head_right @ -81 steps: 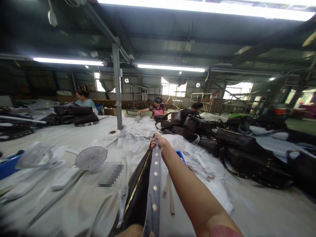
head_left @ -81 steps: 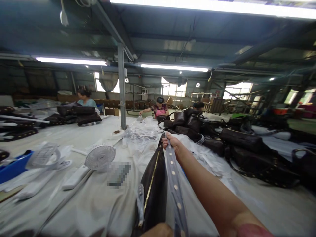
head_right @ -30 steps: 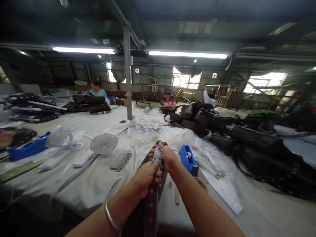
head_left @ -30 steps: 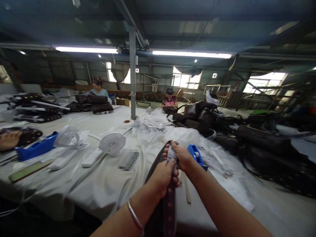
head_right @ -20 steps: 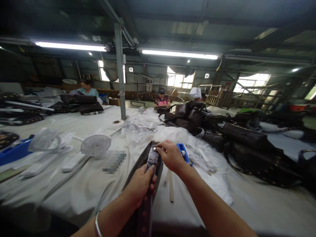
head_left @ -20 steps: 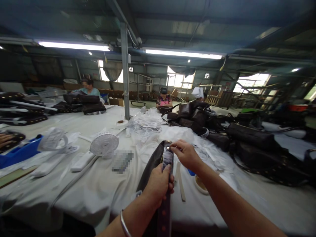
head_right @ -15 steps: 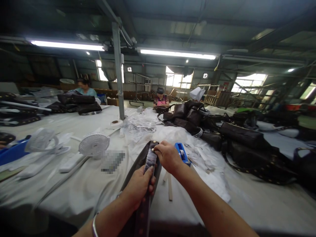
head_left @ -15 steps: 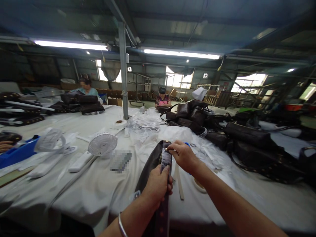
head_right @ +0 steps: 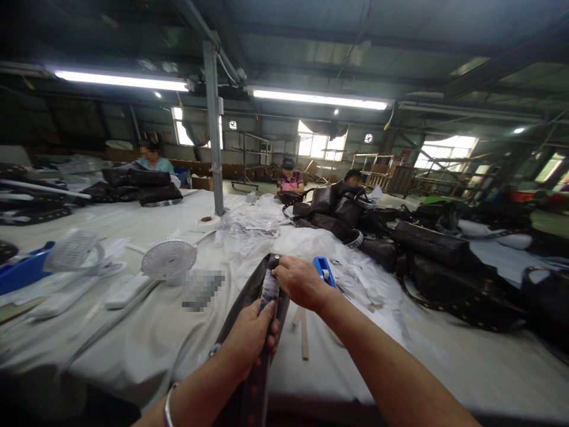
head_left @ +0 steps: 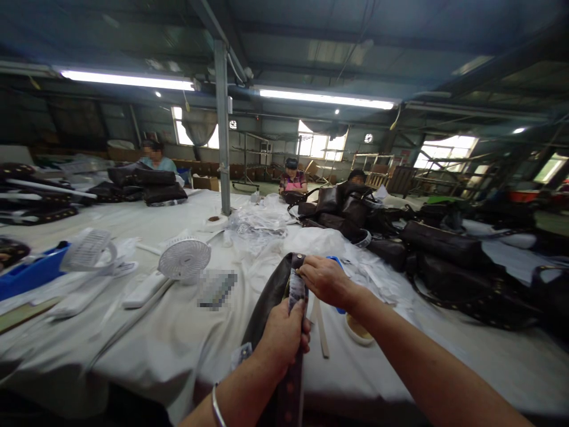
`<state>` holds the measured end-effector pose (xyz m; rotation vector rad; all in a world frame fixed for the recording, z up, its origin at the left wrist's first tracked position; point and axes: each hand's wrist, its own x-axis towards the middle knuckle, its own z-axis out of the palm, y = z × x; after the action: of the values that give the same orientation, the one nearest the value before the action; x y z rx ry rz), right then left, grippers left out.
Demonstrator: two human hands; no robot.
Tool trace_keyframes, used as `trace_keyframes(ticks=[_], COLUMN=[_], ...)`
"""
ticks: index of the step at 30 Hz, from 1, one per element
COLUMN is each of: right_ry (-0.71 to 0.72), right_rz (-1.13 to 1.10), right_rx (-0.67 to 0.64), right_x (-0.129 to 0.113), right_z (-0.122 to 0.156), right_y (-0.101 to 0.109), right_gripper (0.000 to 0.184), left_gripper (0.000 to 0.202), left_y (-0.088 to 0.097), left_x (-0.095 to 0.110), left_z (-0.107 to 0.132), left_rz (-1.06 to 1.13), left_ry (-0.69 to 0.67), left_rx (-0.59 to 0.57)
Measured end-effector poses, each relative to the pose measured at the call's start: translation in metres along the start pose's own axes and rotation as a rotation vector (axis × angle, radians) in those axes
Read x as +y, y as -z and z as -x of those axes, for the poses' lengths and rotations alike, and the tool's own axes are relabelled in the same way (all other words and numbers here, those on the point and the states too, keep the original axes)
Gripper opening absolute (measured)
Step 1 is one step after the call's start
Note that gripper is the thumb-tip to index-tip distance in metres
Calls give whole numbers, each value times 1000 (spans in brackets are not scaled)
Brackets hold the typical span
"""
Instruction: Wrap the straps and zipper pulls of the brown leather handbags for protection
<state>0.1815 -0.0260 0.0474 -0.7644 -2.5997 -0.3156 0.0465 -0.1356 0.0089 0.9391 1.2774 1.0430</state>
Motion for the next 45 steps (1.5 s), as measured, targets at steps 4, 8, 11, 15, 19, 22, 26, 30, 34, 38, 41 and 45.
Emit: trace_keyframes(ticks=[4,8,11,15,19,22,26,30,34,38,41,45], right_ry=[33,24,-13,-70,-166,-178,-121,-128,-183,-242,-243,-258], right_rz=[40,-39,-71,-62,-79,-122,-180,-107,-29,26,59,138], right_rx=[43,115,128,135,184,188,130,100,41,-21,-33,-19], right_x=[3,6,6,8,16,21,15,2,-6,-4,-4,-17], right_z=[5,7,7,7,6,6,6,7,4,-1,-2,-2], right_y=[5,10,8,1,2,9,15,15,16,16,14,6], right_gripper=[27,22,21,20,17,14,15,18,21,17,14,14], left_gripper=[25,29,30,30,32,32,30,29,28,28,28,25], left_y=[2,3,3,4,4,3,3,3,2,1,2,1], left_x=[0,-1,-2,-3,-3,-2,-2,-1,0,1,2,5], left_z=[-1,-4,-6,-5,-1,1,-1,-1,0,1,1,0], left_rz=[52,86,88,85,84,67,50,26,2,-8,-12,-6], left_ry=[8,2,-1,1,17,24,10,10,12,15,17,16], left_rx=[-29,-55,-74,-86,-105,-93,-62,-53,-41,-32,-32,-42])
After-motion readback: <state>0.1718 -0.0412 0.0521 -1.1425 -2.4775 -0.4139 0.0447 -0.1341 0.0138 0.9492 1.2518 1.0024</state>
